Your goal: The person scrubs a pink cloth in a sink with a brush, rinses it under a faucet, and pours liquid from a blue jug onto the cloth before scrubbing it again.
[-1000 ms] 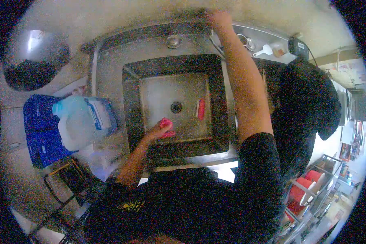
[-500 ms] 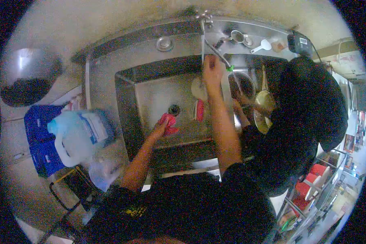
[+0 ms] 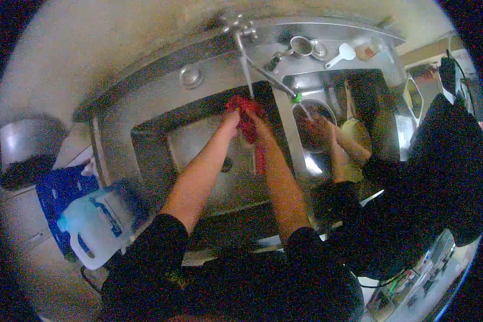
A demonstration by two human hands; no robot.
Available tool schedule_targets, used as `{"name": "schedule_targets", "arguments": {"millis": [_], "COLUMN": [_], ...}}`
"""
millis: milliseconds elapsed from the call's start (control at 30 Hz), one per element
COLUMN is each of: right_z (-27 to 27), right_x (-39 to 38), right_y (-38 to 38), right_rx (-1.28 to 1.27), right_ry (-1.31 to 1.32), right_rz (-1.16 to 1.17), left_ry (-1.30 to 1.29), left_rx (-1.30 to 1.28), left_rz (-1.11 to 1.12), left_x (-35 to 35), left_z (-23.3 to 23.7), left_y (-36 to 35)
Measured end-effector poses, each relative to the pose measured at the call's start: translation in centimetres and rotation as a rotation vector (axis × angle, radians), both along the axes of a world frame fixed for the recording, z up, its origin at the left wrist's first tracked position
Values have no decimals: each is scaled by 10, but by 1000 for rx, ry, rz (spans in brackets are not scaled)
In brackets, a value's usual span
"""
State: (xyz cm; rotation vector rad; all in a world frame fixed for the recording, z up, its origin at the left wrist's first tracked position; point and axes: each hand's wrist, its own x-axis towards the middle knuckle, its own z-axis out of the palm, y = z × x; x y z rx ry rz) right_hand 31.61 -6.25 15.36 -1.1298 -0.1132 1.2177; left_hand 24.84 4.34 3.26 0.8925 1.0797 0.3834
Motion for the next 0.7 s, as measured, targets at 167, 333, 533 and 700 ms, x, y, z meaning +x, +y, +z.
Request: {"name": "schedule_targets", "arguments": {"millis": [167, 333, 533, 700], "right_z": [-34, -68, -47, -37], "right_x": [2, -10, -32, -25], "right_y": [-7, -17, -30, -58], "right_rx": [-376, -162, -372, -484], "right_ry": [148, 77, -651, -934], "right_rz": [-171, -321, -283, 82], "left_ry": [436, 643, 473, 388], "left_rx": [284, 466, 641, 574], "left_rz": [-185, -406, -551, -701], "left_x": [33, 26, 3, 9], "left_z": [-5, -29, 125, 103], "left_y": [15, 27, 19, 28]}}
